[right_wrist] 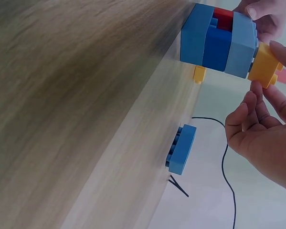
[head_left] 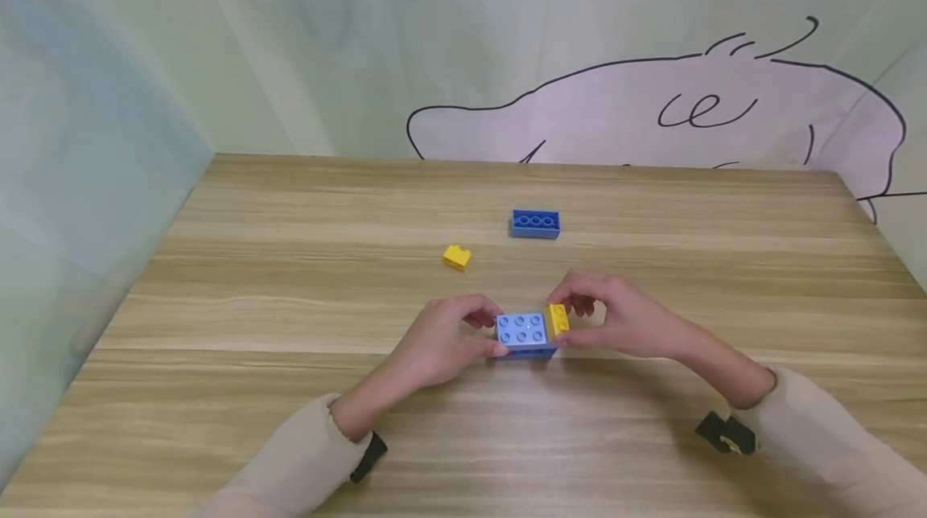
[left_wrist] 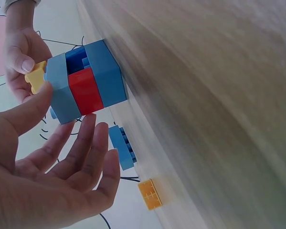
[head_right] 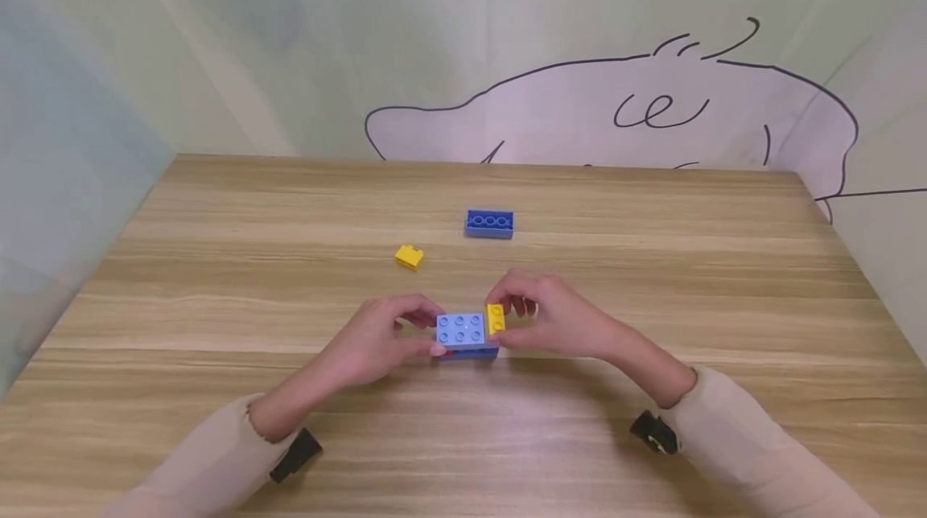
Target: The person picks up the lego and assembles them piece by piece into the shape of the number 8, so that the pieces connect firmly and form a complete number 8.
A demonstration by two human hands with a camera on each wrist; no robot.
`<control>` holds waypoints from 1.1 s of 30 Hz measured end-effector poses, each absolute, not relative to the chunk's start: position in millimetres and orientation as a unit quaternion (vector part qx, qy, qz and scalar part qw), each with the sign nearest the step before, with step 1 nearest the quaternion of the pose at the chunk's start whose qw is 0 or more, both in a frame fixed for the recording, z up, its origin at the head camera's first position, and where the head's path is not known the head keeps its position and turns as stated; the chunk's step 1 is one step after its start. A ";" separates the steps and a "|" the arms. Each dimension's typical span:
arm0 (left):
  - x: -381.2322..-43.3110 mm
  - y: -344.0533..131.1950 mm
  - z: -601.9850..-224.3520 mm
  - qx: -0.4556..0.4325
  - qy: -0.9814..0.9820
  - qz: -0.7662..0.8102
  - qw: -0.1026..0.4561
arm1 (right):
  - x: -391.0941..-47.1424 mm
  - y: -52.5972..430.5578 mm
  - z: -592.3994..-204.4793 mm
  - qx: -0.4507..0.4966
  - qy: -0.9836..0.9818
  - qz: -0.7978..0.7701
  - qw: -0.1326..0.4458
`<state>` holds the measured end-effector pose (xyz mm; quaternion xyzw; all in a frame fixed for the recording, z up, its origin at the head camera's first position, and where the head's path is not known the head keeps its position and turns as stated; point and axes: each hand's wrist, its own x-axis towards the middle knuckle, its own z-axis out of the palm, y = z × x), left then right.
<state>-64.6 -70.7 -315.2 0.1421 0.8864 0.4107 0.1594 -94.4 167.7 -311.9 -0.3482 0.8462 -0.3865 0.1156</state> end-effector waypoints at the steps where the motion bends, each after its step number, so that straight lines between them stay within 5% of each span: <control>1: -64.7 -70.7 -315.0 0.141 0.887 0.410 0.160 | -94.4 167.5 -311.6 -0.349 0.847 -0.385 0.115; 33: -66.6 -70.7 -315.5 0.139 0.892 0.397 0.162 | -97.4 162.0 -306.0 -0.399 0.845 -0.342 0.101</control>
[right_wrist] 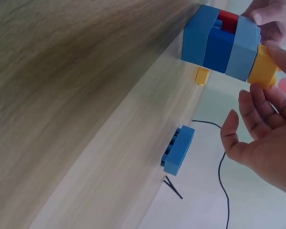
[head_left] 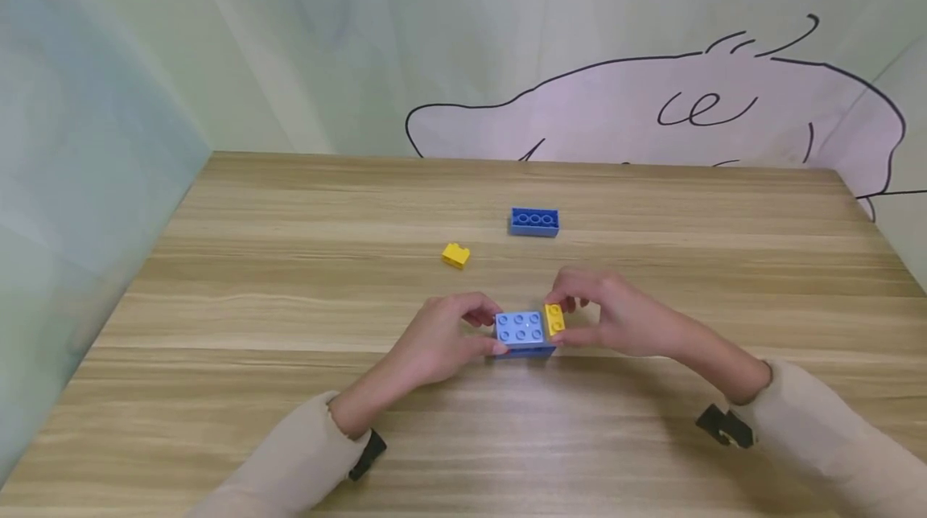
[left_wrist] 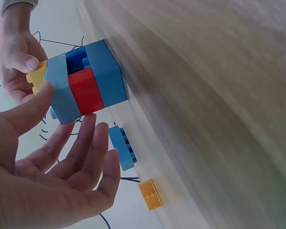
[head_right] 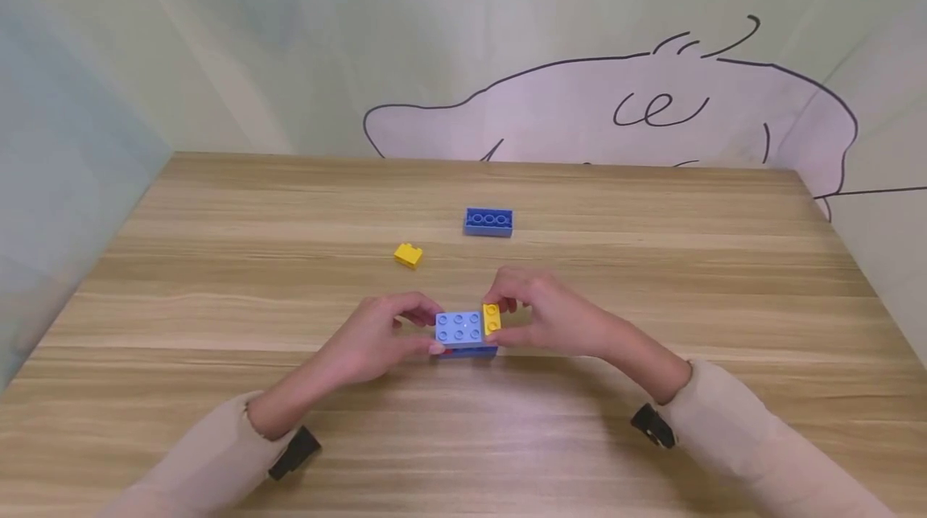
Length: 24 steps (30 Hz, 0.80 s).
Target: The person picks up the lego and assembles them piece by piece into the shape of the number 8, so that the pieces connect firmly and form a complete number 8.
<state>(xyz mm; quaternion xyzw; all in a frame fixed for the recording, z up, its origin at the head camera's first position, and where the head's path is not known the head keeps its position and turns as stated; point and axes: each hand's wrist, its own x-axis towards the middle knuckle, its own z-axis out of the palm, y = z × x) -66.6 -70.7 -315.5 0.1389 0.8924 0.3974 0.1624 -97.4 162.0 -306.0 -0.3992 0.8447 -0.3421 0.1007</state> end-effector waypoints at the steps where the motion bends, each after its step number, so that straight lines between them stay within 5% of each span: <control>1: -66.4 -70.7 -315.4 0.139 0.892 0.398 0.161 | -97.3 161.9 -305.9 -0.401 0.846 -0.337 0.100; 24: -65.5 -69.8 -315.3 0.139 0.891 0.402 0.159 | -101.8 163.8 -311.4 -0.378 0.838 -0.371 0.131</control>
